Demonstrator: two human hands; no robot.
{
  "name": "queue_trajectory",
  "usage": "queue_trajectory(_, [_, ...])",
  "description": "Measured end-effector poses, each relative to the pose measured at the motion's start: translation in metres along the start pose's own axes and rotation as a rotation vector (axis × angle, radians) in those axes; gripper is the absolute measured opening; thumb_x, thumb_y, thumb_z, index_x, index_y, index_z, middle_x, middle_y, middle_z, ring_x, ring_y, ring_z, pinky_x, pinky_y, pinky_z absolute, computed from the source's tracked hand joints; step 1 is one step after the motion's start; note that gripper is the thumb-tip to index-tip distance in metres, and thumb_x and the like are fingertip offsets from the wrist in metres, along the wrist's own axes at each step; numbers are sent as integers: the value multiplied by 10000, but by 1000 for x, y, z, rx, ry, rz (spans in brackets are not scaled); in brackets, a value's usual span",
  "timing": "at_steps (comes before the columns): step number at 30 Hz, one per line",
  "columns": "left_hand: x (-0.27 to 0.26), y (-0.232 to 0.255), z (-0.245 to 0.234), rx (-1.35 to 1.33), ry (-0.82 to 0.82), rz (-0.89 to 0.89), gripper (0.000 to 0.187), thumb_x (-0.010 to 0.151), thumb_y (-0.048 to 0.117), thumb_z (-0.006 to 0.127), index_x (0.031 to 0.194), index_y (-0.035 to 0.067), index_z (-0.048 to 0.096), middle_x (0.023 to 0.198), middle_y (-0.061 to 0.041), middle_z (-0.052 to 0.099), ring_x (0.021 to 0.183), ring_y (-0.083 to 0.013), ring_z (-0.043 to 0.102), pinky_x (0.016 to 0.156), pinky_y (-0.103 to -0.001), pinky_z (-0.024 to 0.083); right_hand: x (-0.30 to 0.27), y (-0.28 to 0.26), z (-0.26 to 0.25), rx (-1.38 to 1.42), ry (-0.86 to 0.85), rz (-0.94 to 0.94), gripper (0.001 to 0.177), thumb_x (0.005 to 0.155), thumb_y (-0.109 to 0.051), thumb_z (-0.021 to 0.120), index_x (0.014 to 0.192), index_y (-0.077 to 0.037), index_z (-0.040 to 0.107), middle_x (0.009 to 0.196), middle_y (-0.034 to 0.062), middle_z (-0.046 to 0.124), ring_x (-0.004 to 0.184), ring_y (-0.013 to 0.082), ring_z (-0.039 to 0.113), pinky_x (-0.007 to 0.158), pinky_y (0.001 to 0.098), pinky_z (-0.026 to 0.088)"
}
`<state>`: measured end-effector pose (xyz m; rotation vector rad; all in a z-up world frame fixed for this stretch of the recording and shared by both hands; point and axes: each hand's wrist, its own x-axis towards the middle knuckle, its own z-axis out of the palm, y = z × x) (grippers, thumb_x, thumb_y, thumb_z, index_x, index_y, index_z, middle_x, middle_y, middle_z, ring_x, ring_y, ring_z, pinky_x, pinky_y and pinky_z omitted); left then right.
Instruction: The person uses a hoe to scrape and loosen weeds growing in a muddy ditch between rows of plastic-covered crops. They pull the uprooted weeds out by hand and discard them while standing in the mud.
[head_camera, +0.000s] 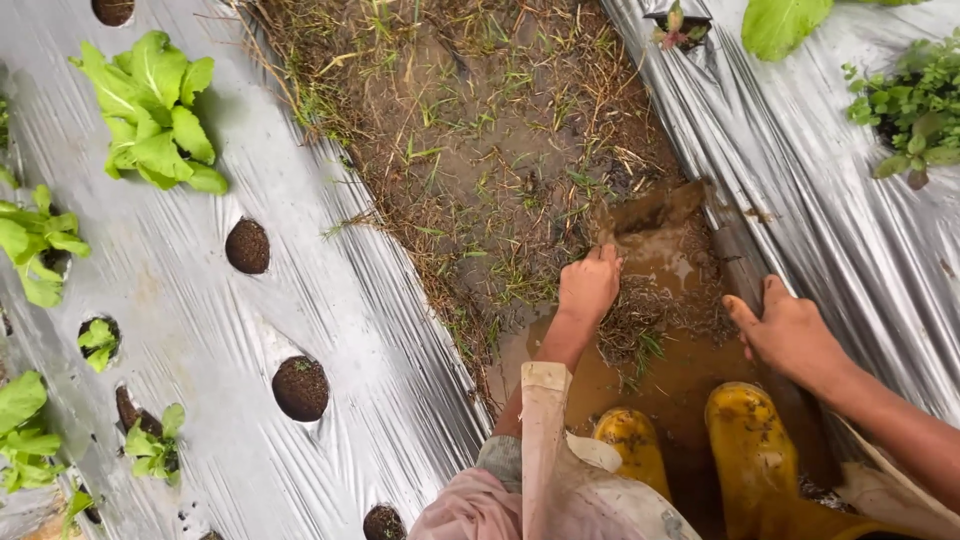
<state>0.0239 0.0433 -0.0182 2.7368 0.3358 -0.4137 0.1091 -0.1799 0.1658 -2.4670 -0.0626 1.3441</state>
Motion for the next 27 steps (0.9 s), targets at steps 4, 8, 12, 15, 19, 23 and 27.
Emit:
queue_trajectory(4, [-3,-8,12,41,189,55,296,1055,276,506,1163,23,618,766,-111,712,564,-308,700,482,-431,555,-5,-6,-7,23,35,-29,408,1080,-432,492,1059,-24,470,664,159,748,630,304,703,621,429,511])
queue_trajectory(8, [-7,-5,12,77,212,112,241,1064,227,491,1083,23,618,606,-56,668,457,-242,645,404,-379,527,-15,-11,-5,44,-24,43,383,1092,-405,492,1016,-30,485,720,177,754,641,321,696,648,468,538])
queue_trajectory(12, [-12,-1,3,74,114,99,268,1081,181,441,1117,8,642,586,-39,661,455,-213,657,380,-329,538,-3,4,-1,-94,-37,-20,589,1019,-562,408,1209,-19,535,691,95,802,731,262,789,783,415,612])
queue_trajectory(15, [-14,3,11,66,226,115,206,1067,190,498,1053,26,622,595,-47,652,455,-226,641,390,-360,524,-10,-5,-3,115,106,-41,379,1130,-387,479,1015,-28,512,699,139,752,627,289,710,655,446,564])
queue_trajectory(19, [-15,4,2,42,202,128,207,1065,160,481,1084,10,623,573,-24,627,437,-209,618,372,-352,513,-13,-3,8,26,-87,-2,423,1094,-412,444,1097,1,532,683,130,746,583,258,698,592,353,616])
queue_trajectory(23, [-21,2,4,17,161,155,216,1052,127,494,1143,-18,625,576,-45,656,431,-198,644,362,-324,564,-14,-11,-2,103,76,-80,434,1094,-428,470,1116,4,516,732,152,771,684,299,746,693,451,585])
queue_trajectory(27, [-31,4,-3,27,224,174,207,1032,138,510,1095,16,665,638,-79,691,454,-210,659,377,-332,561,-5,2,11,100,-109,-36,456,1076,-473,405,1167,-38,507,655,133,735,422,182,533,338,274,403])
